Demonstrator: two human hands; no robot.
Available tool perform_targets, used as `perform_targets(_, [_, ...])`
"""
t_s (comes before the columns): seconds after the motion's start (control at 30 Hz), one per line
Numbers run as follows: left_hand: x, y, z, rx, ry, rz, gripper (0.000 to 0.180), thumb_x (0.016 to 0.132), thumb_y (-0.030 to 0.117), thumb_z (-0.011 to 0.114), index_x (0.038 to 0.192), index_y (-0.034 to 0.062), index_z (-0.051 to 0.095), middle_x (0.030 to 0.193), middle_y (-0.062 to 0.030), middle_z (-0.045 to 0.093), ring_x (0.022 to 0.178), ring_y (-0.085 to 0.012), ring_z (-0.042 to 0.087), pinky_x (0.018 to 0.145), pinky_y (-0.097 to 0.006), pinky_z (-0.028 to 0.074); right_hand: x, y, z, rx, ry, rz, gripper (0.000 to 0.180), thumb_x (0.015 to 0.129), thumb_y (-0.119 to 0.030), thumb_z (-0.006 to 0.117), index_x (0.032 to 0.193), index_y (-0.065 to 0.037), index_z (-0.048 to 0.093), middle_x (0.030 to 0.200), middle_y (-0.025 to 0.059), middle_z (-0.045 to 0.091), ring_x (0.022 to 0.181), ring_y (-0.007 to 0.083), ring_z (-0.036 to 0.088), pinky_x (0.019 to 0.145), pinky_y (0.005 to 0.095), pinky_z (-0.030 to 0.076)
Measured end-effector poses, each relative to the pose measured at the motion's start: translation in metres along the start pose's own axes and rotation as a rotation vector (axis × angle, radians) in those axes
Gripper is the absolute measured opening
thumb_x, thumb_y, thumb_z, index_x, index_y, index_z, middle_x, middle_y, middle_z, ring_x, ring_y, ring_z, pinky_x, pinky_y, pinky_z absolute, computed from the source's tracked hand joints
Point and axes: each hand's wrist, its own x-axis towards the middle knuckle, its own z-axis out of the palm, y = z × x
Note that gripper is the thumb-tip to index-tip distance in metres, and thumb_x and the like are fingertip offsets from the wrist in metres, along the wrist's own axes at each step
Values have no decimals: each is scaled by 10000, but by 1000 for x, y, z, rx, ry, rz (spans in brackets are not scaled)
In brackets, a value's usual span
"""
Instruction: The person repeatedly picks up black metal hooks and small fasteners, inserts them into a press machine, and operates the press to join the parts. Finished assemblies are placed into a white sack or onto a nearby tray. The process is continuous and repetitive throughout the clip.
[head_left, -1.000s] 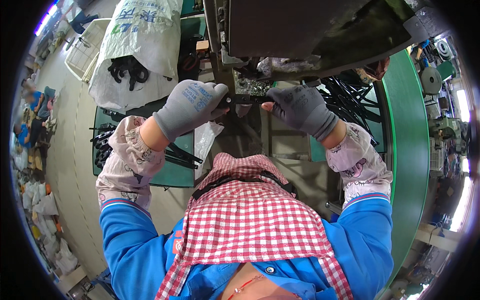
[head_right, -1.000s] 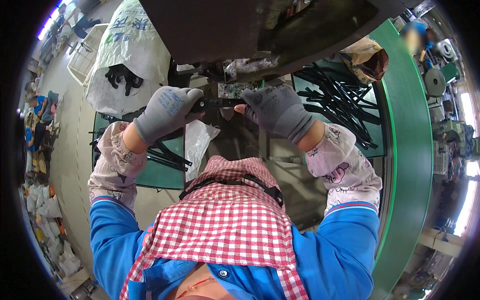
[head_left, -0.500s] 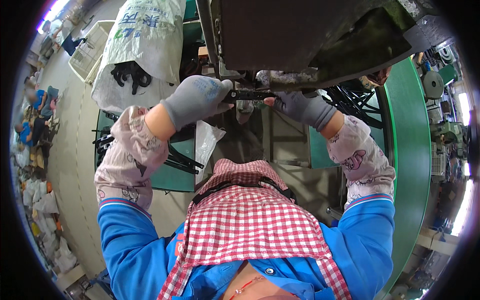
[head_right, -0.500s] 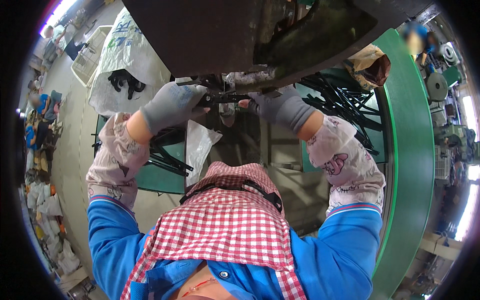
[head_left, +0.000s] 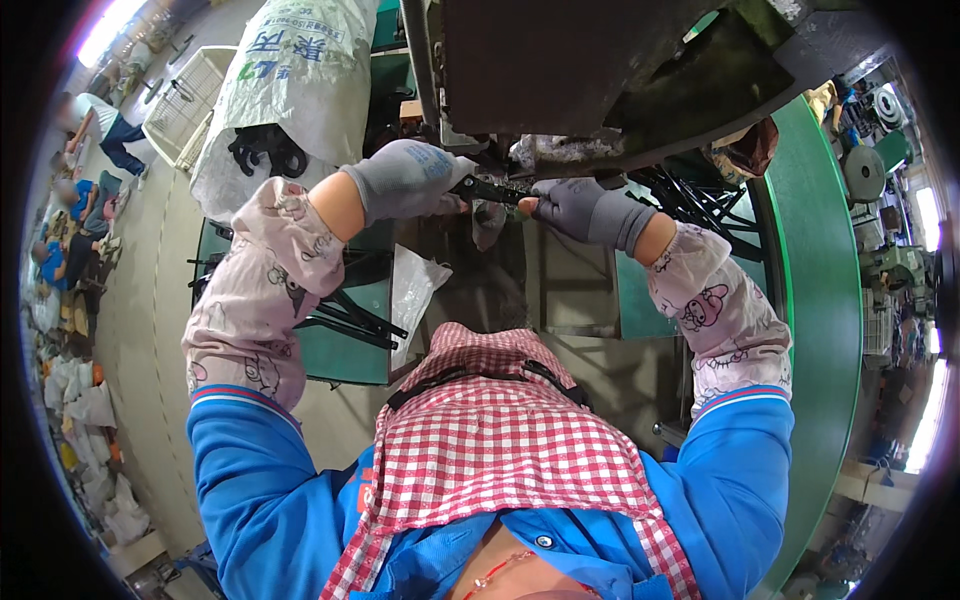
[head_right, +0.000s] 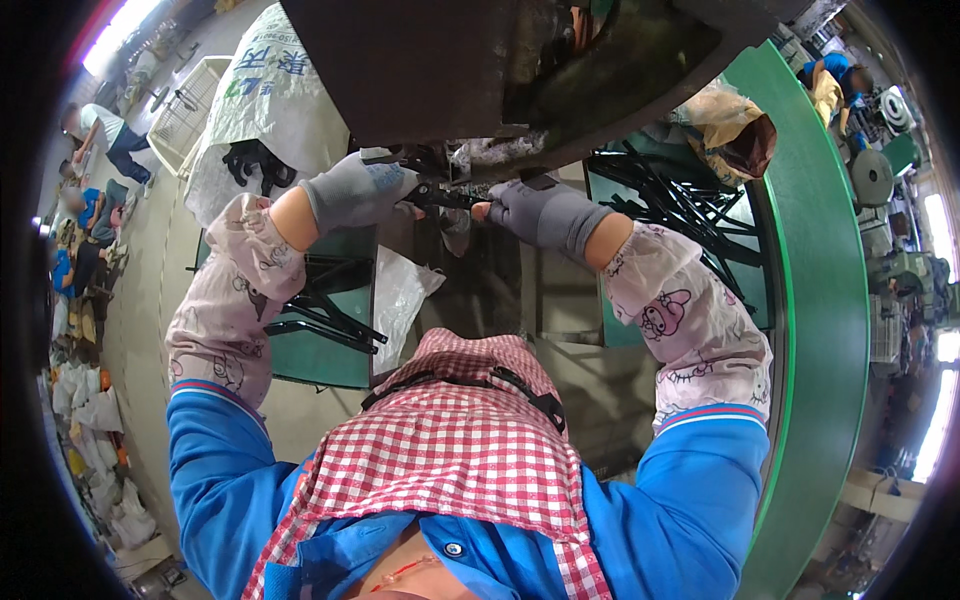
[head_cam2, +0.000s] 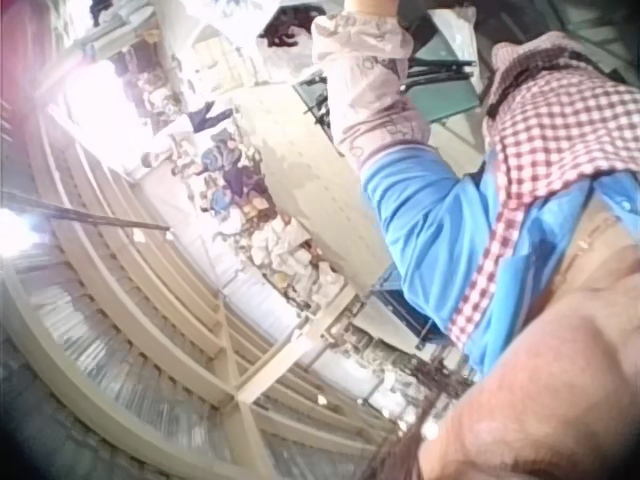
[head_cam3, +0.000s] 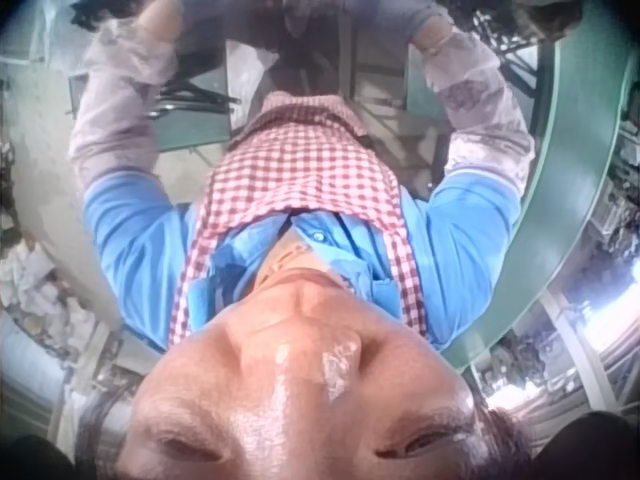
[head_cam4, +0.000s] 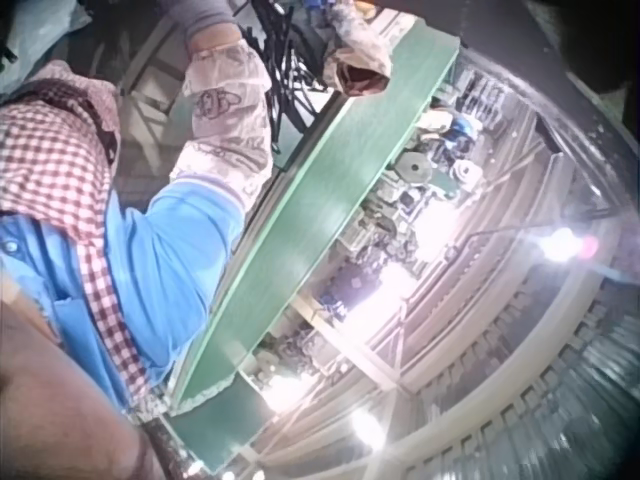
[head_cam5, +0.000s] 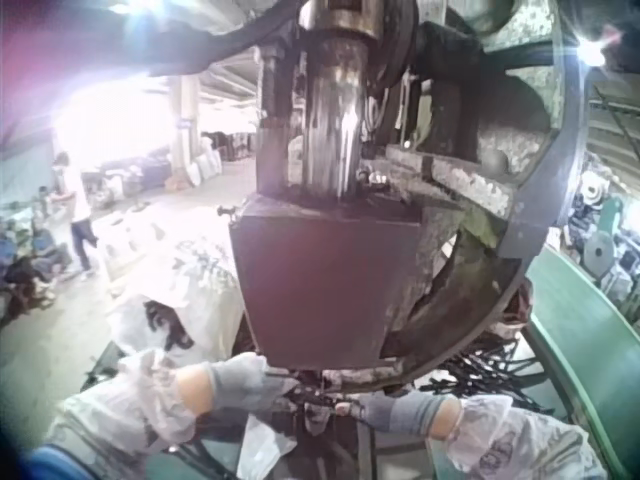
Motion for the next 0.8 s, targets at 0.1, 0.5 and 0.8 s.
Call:
perform_targets(0.1, [-9,22,7,139,267,-88,497,846,406,678,1169,37,593,1083,-175,626,1063,-368,591,934,-480,464,-12,6,7,197,-41,-63,467,1027,-458,451,1082,-15,589,862,163,667,779,258,676,698,368,525])
perform_targets(0.5, [27,225,111,-2221,20,137,292,951,280,632,1121,56,558,872,-12,597,757,-105,567,674,-269,488,115,90,124,6,516,481,480,918,-457,511,1255,-126,600,1302,170,600,1134,359,594,969,470,468])
perform_targets(0.8, [14,221,102,-2068,9,51,402,972,305,620,1196,-26,585,1072,-80,649,965,-144,590,837,-324,499,128,150,161,-5,299,447,496,925,-469,515,1298,-151,589,1324,139,601,1135,338,606,991,436,467])
